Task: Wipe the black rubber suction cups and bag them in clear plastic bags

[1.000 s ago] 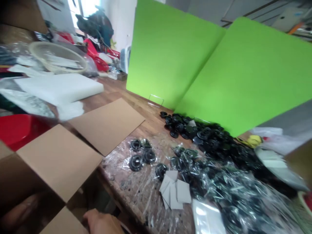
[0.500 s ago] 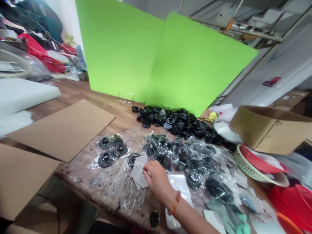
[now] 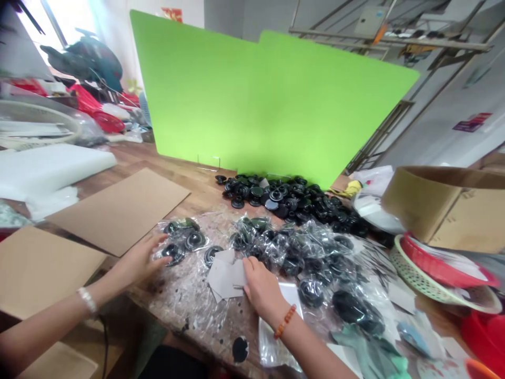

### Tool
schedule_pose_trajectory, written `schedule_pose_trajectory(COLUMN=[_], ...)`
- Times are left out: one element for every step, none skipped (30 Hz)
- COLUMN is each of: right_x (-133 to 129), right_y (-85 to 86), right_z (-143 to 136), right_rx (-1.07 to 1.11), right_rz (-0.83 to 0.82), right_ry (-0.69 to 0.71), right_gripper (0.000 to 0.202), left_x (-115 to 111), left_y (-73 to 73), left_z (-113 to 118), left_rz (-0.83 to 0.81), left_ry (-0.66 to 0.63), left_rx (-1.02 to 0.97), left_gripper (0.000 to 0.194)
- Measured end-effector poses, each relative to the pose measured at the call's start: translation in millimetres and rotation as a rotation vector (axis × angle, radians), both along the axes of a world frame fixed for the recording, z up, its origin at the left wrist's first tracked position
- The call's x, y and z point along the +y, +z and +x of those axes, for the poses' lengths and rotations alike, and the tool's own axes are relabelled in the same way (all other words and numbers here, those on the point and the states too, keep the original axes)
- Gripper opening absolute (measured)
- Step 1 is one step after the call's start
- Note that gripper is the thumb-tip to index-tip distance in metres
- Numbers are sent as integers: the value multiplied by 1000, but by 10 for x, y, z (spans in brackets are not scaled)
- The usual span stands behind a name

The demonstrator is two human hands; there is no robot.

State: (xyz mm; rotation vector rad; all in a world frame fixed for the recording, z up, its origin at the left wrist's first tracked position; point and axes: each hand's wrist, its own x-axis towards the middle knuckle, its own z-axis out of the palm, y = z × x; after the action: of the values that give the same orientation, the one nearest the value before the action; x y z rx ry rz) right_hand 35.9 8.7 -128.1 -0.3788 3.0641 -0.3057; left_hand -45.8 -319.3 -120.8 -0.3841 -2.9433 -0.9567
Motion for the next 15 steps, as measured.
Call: schedule_pose_trajectory(right_x=[2, 4, 7, 10, 15, 24, 37, 55, 75, 96, 116, 131, 138, 134, 118], right_y=[21, 42, 61, 78, 91, 100, 106, 109, 111, 113, 117, 122, 130, 140, 152], right_z=[19, 37, 54, 70, 83, 95, 104, 112, 117, 119, 119, 117, 112, 105, 95], right_rx=[12, 19, 18, 14, 8, 4, 5, 9, 14, 19, 24, 32, 43, 58, 74], right_rz=[-1, -1, -1, -1, -2, -5, -9, -13, -21, -32, -45, -60, -78, -99, -127], right_ry=[2, 4, 6, 6, 5, 1, -6, -17, -28, -36, -40, -42, -41, -37, -31], right_gripper=[47, 47, 46, 46, 47, 48, 49, 49, 50, 50, 50, 49, 49, 49, 49], left_x=[66, 111, 137, 148, 146, 137, 123, 107, 91, 75, 61, 48, 38, 28, 21], left_y=[-64, -108, -132, -140, -136, -127, -114, -101, -91, -84, -81, -81, -85, -92, -100], left_z=[-86, -162, -224, -270, -300, -313, -311, -298, -275, -245, -213, -180, -150, -124, -102], left_rz=[-17, -29, -30, -29, -24, -13, 4, 25, 52, 83, 121, 165, 215, 272, 333], left_ry=[8, 18, 22, 26, 32, 39, 48, 59, 73, 89, 107, 128, 149, 175, 199], left_rx=[9, 6, -7, -20, -32, -44, -55, -67, -80, -94, -108, -124, -145, -170, -202], left_gripper=[56, 52, 48, 44, 40, 37, 36, 36, 36, 36, 37, 38, 39, 40, 42])
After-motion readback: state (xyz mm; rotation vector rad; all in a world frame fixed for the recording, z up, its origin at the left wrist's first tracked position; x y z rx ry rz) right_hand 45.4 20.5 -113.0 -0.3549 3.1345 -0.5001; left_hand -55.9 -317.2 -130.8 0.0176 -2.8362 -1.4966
